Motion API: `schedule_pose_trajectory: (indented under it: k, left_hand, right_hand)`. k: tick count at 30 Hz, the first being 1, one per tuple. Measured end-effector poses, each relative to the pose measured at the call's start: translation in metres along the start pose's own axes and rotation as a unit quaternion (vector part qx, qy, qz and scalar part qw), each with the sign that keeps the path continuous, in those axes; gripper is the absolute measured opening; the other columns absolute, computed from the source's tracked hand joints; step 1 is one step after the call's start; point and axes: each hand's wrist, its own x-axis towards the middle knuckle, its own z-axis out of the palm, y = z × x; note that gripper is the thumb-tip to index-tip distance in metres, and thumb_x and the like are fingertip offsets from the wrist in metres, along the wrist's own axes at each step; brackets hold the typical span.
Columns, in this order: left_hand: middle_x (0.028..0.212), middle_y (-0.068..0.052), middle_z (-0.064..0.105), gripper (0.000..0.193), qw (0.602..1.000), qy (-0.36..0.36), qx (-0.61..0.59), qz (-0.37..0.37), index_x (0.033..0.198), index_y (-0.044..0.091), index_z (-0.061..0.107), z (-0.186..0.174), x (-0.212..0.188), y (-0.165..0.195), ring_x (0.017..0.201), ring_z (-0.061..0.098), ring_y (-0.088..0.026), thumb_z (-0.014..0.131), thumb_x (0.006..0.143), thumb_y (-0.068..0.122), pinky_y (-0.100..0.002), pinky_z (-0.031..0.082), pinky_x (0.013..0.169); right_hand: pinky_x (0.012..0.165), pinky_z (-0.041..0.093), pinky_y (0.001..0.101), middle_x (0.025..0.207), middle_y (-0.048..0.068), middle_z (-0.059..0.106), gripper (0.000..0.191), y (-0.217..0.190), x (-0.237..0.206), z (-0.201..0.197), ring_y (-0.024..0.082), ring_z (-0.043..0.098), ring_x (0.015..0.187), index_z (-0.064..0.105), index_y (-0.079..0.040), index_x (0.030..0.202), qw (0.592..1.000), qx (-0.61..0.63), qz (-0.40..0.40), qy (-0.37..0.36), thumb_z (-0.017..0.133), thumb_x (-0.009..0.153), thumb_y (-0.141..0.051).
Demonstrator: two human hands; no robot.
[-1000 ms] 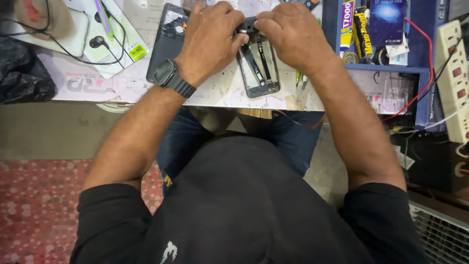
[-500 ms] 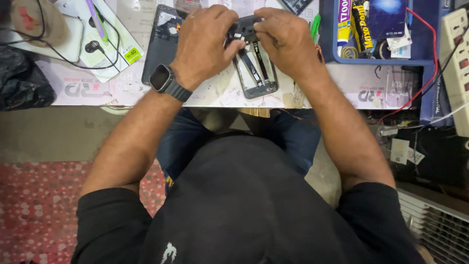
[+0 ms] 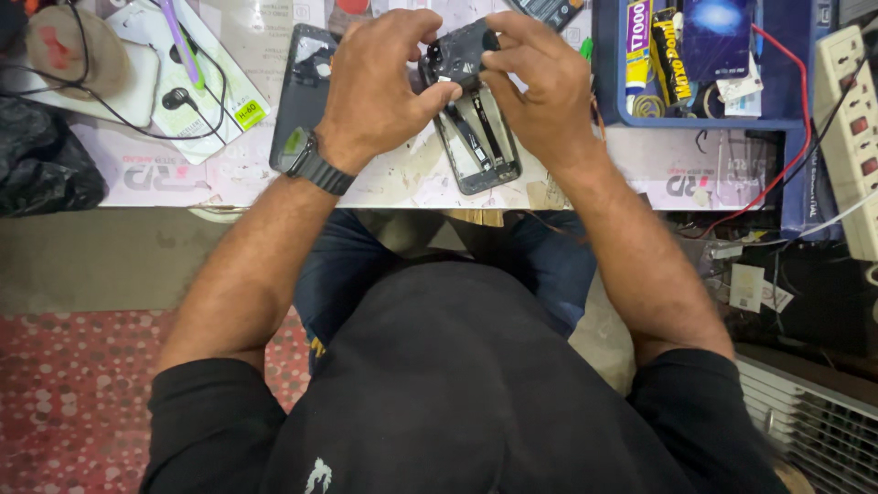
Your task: The person assembles a smartphone by placing a camera module into the back cover, then fitting the back cover onto the phone chassis. The person repeatedly checks the fit and alignment, then disassembles the phone to reposition the camera module before reassembling it.
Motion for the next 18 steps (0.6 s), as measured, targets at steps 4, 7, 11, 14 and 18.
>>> schedule_pose_trajectory:
  k: [4,7,11,14,18]
  left_hand:
    - [0.115,-0.007,0.068,0.064,0.995,0.004,-0.1,0.003,0.132,0.005,0.059,-0.009,0.003,0.005,0.091,0.069,-0.019,0.096,0.082,0.022,-0.038,0.054,0.084]
    - [0.116,-0.006,0.066,0.059,0.928,-0.048,-0.362,-0.07,0.14,0.001,0.056,-0.017,-0.001,0.01,0.093,0.069,-0.013,0.088,0.092,0.012,-0.03,0.057,0.083]
    - [0.109,-0.004,0.073,0.044,0.798,-0.103,-0.577,-0.138,0.143,-0.001,0.056,-0.022,-0.007,0.012,0.09,0.069,-0.007,0.075,0.104,0.005,-0.021,0.058,0.083]
    - [0.098,-0.006,0.071,0.04,0.796,-0.127,-0.58,-0.116,0.141,-0.002,0.06,-0.022,-0.008,0.007,0.086,0.066,-0.008,0.075,0.104,0.001,-0.021,0.054,0.08]
    - [0.094,-0.005,0.072,0.034,0.79,-0.152,-0.586,-0.093,0.137,-0.002,0.061,-0.021,-0.005,0.0,0.084,0.068,-0.007,0.074,0.105,0.001,-0.021,0.055,0.08]
  right_hand:
    - [0.093,0.061,0.0371,0.136,0.021,0.066,0.026,-0.011,0.0,-0.008,0.03,0.073,0.107,0.068,0.001,0.106,0.999,-0.009,-0.008,0.033,0.087,0.09,0.008]
    - [0.09,0.062,0.0375,0.134,0.022,0.066,0.025,-0.022,-0.004,-0.015,0.031,0.074,0.107,0.068,0.0,0.106,0.998,0.025,0.009,0.064,0.088,0.092,0.007]
    - [0.089,0.061,0.0381,0.131,0.02,0.067,0.026,-0.039,-0.013,-0.026,0.033,0.072,0.11,0.069,-0.001,0.106,0.998,0.007,0.004,0.065,0.088,0.091,0.007]
    - [0.086,0.06,0.0383,0.127,0.02,0.068,0.028,-0.049,-0.019,-0.031,0.033,0.072,0.108,0.067,-0.001,0.105,0.998,-0.031,-0.017,0.059,0.088,0.09,0.009]
    - [0.085,0.059,0.0401,0.123,0.021,0.067,0.029,-0.054,-0.023,-0.028,0.034,0.07,0.102,0.067,-0.001,0.104,0.996,-0.034,-0.038,0.074,0.088,0.087,0.011]
